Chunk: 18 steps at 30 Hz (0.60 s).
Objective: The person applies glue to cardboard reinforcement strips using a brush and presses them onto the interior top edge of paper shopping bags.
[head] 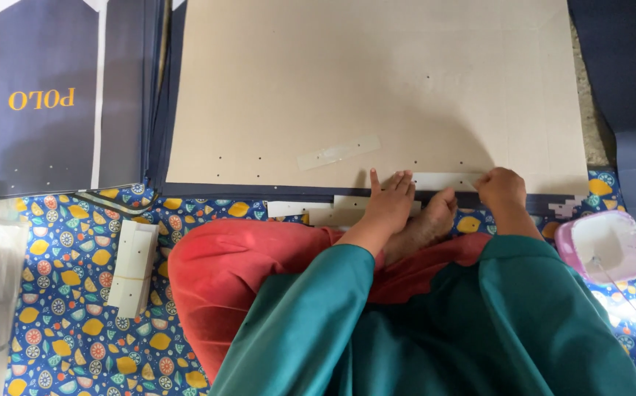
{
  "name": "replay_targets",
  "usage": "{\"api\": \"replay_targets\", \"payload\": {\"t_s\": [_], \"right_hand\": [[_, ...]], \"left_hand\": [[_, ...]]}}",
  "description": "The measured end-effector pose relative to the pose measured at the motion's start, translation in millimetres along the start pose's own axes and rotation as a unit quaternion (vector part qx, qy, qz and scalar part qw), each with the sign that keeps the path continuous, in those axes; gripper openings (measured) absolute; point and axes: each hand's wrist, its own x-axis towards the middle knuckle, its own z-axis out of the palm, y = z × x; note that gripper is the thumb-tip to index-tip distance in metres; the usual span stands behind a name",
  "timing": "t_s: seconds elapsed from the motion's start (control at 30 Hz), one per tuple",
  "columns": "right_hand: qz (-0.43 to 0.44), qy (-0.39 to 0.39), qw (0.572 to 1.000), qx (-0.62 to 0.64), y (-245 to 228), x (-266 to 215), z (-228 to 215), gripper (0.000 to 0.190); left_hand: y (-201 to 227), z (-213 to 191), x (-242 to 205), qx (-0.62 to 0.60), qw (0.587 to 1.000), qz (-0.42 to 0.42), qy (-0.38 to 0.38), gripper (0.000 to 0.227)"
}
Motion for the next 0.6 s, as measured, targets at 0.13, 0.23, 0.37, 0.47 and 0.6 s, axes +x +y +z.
{"api": "replay_targets", "payload": {"t_s": [0.13,0.23,0.37,0.47,0.6], "right_hand": [[-0.017,0.011,0.999,0.030,-1.8,-20.5,-18.8,0.037],[-0.069,-0.011,0.997,-0.014,-21.7,-30.1,-28.1,0.039],[-0.093,-0.073,0.989,-0.092,-72.0,-65.6,-55.8,0.043],[-0.068,-0.122,0.979,-0.147,-99.9,-89.9,-78.6,0.046],[-0.065,-0.114,0.978,-0.161,-93.6,-80.0,-72.4,0.045]], "left_hand": [[0.4,-10.3,-14.7,-0.033,0.999,-0.008,0.024,0.062],[-1.3,-12.2,-25.8,-0.055,0.997,0.010,0.052,0.055],[-8.1,18.7,0.8,-0.013,0.999,-0.005,0.051,0.055],[-18.8,17.2,5.7,-0.032,0.998,0.006,0.060,0.056],[-69.3,37.1,31.9,-0.185,0.939,0.026,0.288,0.053]]}}
